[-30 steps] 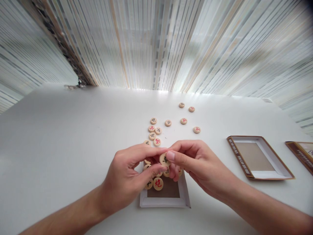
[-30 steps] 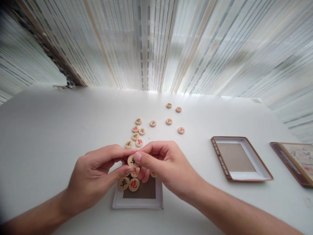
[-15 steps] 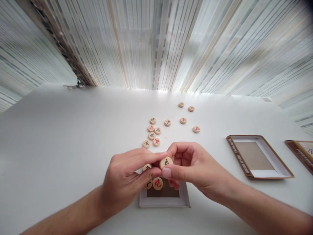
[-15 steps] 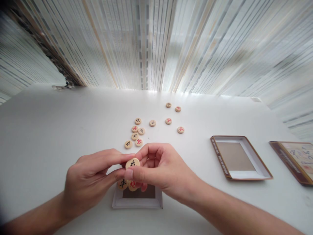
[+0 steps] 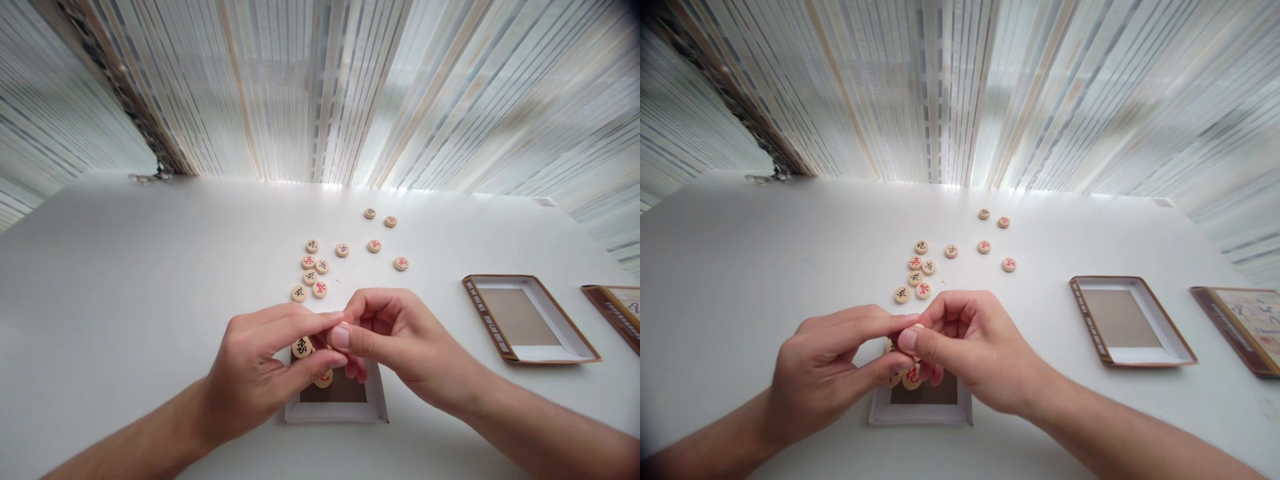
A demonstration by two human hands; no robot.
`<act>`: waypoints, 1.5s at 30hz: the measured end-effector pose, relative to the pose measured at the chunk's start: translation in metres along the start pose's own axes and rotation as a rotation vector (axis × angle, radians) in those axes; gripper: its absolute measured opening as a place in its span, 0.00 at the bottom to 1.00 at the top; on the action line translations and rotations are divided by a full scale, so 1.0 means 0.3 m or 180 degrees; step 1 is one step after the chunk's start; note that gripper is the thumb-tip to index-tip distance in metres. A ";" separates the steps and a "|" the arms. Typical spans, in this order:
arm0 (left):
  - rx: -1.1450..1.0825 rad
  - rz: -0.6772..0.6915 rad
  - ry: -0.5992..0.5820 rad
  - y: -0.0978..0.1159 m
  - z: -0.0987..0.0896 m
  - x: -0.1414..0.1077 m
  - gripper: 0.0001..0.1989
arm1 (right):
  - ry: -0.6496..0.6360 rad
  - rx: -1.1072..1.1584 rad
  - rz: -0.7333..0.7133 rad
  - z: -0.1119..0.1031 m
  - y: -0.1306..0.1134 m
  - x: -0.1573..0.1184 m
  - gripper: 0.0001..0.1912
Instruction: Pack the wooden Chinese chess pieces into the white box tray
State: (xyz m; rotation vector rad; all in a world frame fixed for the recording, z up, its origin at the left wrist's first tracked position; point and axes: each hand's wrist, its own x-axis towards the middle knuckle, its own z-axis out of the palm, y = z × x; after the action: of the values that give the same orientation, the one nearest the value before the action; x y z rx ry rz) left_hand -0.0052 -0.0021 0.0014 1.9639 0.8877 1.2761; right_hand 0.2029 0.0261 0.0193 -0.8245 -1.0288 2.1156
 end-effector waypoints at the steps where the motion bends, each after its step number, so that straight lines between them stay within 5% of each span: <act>1: -0.0053 -0.0032 0.0005 0.000 0.001 0.001 0.25 | -0.0002 -0.0008 -0.0017 0.000 0.001 0.000 0.14; 11: -0.0489 -0.0392 0.0224 -0.001 0.006 -0.002 0.20 | -0.0038 0.0011 -0.0137 -0.012 -0.001 -0.004 0.12; 23: -0.0498 -0.0515 0.0303 -0.001 0.005 0.001 0.19 | 0.0116 -0.0079 -0.0002 -0.022 -0.006 0.004 0.21; 37: -0.0386 -0.0437 0.0397 -0.017 0.010 -0.008 0.16 | 0.0424 -0.1566 -0.1066 -0.013 -0.026 -0.021 0.08; 45: -0.0372 -0.0438 0.0607 -0.011 0.014 -0.001 0.16 | 0.0437 -0.1064 -0.0742 -0.026 -0.010 -0.015 0.16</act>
State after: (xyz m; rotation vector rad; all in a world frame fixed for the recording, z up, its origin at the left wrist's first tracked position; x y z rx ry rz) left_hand -0.0020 -0.0009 -0.0027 1.6822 0.9984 1.4179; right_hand 0.2122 0.0275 0.0189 -0.9420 -1.3541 1.6933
